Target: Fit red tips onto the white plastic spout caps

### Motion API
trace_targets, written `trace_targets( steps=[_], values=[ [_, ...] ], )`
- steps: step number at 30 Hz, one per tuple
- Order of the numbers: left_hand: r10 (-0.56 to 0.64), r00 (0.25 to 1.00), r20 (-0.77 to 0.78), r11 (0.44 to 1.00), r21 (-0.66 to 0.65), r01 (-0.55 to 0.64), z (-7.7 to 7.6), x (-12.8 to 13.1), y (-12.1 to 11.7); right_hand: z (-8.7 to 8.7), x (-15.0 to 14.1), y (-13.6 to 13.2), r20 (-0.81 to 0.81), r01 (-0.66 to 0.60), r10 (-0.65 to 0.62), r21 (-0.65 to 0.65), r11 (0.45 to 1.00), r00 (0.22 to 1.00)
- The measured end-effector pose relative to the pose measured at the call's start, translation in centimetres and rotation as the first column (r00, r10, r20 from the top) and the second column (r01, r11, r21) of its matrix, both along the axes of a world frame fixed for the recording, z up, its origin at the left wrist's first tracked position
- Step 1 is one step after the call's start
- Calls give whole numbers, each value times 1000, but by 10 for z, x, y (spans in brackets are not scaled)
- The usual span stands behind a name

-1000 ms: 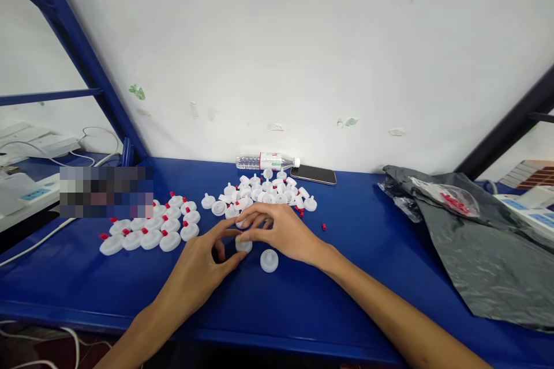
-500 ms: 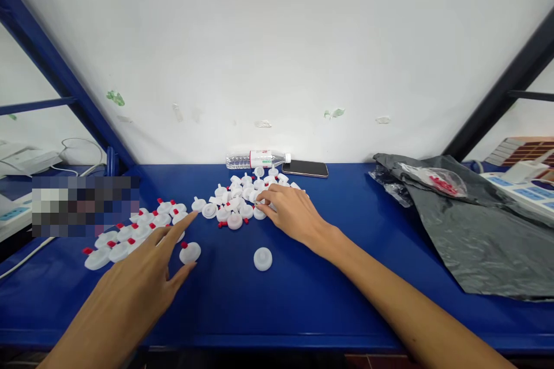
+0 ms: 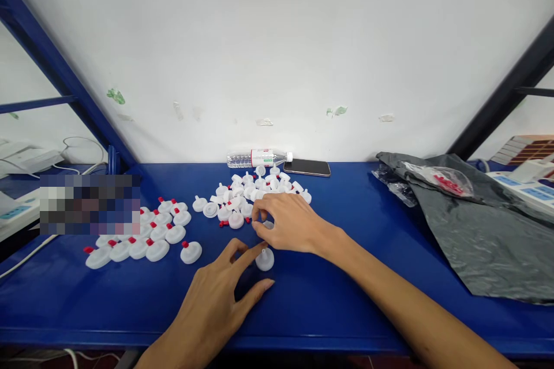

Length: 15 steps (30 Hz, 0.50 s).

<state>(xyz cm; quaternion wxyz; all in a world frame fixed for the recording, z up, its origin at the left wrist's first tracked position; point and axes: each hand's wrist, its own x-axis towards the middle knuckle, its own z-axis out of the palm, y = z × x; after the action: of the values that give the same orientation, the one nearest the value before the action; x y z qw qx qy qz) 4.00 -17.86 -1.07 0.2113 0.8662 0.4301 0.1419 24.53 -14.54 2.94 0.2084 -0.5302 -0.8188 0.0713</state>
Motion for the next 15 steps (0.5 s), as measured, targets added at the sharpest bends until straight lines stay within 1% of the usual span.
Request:
trace_targets(
  steps=[4,8,11,15],
  values=[
    [15,1000,19,1000,-18,-15,-1,3,2,-12,-7,1,10,-2,2,53,999,1000],
    [57,998,32,998,-27,-57,2,1,0,-25,-10,5,44,-13,10,83,996,999],
    [112,994,19,994,-15,-112,6,-3,1,-29,-10,7,51,-11,5,107,994,999],
    [177,984,-9,984,8,-177,9,-10,11,-30,-7,8,64,-46,37,133,990,997]
  ],
)
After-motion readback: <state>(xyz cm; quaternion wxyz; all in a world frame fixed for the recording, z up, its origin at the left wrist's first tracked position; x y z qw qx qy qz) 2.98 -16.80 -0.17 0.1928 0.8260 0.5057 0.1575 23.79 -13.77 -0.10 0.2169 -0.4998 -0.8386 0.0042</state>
